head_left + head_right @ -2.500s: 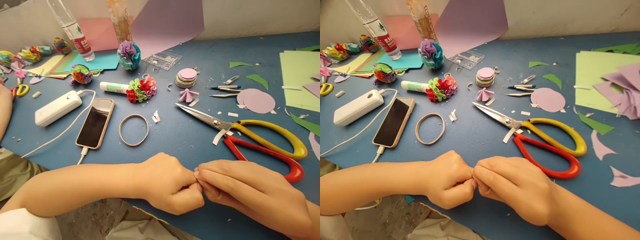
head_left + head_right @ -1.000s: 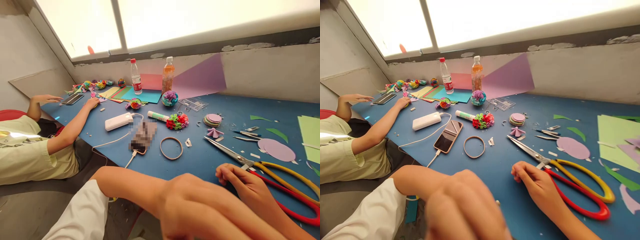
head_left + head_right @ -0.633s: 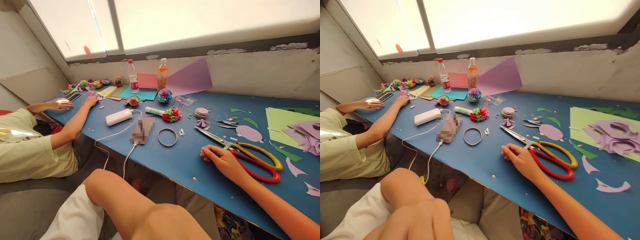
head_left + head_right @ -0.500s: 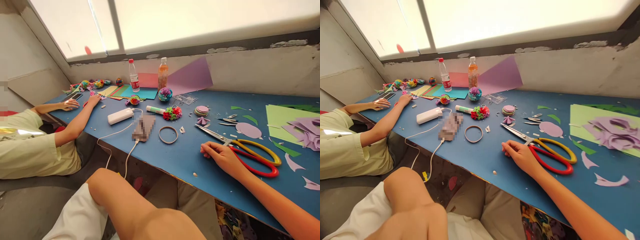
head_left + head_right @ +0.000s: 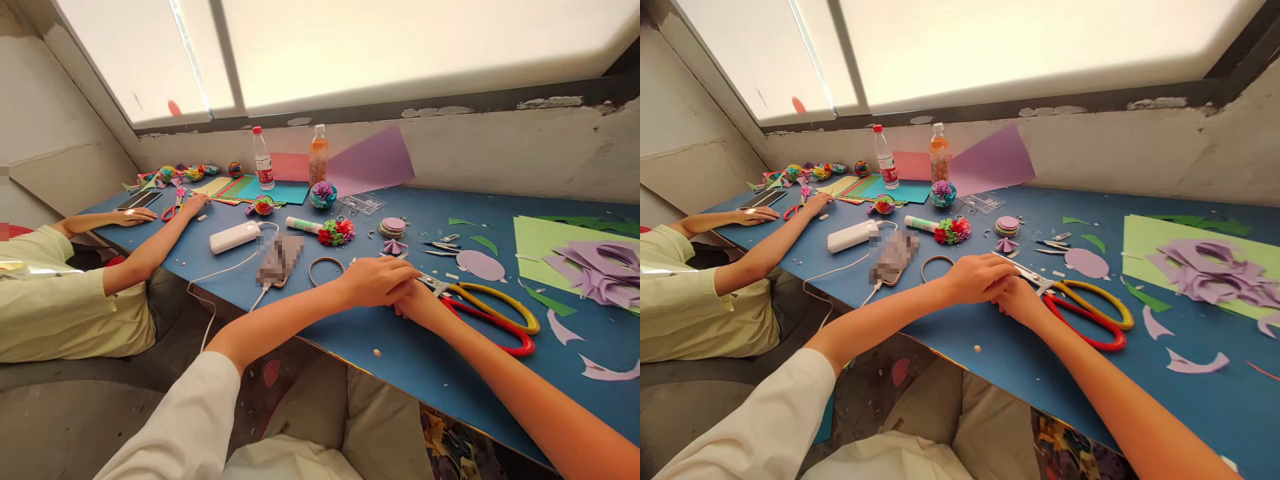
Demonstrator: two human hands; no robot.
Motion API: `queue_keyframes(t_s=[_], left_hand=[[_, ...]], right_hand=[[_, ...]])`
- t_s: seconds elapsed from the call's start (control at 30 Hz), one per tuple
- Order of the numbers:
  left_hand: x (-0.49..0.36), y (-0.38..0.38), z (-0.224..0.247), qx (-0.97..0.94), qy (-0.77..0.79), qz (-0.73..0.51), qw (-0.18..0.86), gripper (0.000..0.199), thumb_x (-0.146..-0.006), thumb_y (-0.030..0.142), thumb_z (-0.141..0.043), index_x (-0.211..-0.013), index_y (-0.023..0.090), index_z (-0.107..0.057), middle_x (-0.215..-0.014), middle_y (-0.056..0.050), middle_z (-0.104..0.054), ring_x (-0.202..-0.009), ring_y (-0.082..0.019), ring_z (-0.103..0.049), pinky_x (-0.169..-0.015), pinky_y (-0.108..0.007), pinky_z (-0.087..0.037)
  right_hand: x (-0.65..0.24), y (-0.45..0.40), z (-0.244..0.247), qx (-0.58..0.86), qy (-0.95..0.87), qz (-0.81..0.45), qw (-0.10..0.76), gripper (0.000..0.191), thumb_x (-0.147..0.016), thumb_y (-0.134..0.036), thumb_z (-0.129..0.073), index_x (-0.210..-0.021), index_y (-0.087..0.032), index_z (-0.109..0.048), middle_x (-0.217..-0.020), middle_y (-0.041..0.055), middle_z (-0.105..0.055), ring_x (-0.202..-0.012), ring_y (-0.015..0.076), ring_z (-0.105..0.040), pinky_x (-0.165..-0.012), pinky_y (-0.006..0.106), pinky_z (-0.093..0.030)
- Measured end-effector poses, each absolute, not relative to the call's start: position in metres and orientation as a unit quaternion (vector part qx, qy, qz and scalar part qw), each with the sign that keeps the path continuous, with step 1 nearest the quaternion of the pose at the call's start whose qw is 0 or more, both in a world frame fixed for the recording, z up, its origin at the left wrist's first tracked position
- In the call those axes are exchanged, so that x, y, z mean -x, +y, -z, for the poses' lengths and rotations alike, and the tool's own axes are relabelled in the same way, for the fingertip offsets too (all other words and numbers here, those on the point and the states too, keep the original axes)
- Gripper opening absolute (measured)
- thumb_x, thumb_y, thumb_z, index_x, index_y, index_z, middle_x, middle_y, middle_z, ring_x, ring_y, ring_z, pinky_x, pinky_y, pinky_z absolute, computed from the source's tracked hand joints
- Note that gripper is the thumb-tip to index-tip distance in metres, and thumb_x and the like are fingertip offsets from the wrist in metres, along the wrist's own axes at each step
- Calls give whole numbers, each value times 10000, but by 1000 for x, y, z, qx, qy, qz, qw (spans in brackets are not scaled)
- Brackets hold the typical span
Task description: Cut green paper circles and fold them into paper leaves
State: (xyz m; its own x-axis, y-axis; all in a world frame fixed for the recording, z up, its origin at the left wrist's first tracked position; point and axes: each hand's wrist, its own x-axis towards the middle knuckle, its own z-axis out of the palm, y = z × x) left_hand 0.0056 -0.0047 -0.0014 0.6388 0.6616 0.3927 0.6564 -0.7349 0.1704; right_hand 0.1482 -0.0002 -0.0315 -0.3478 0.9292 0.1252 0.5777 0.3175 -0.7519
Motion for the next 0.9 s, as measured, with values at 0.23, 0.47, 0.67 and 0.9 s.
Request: queue_keyframes(t_s=[0.23, 0.47, 0.67, 0.9], left_hand=[[11, -8, 7, -896, 355, -264, -26, 328, -903, 274, -355, -1004, 161, -647, -1124, -89, -652, -1071, -194, -581, -975, -323, -411], [133, -44, 0, -660, 732, -163, -43, 463, -894, 453, -388, -1206, 156, -556, -1377, -141, -453, -1287, -273, -396, -1075, -400, -302], [163, -55, 14, -661, 743, -102, 24, 561, -872, 568, -358, -1279, 205, -487, -1479, -96, -319, -1357, -227, -301, -1094, -354, -270], [133, -35, -4, -586, 807, -75, 3, 738, -797, 611, -434, -1329, 103, -374, -1235, -185, -556, -1180, -320, -478, -975, -428, -370]], right_hand=[[-152, 3, 32, 497, -761, -351, 227, 255, -724, -401, -471, -555, -212, -503, -444, -7, -508, -400, 135, -472, -414, 263, -389], [-149, -3, 26, 482, -764, -368, 222, 386, -772, -561, -483, -626, -206, -521, -573, -2, -543, -454, 121, -470, -453, 259, -397], [-150, -2, 27, 480, -758, -379, 227, 396, -766, -581, -488, -643, -209, -536, -567, -8, -544, -446, 119, -465, -447, 256, -390], [-149, -2, 26, 477, -762, -374, 230, 426, -739, -621, -510, -623, -212, -529, -568, -4, -549, -456, 124, -468, -442, 258, -395]])
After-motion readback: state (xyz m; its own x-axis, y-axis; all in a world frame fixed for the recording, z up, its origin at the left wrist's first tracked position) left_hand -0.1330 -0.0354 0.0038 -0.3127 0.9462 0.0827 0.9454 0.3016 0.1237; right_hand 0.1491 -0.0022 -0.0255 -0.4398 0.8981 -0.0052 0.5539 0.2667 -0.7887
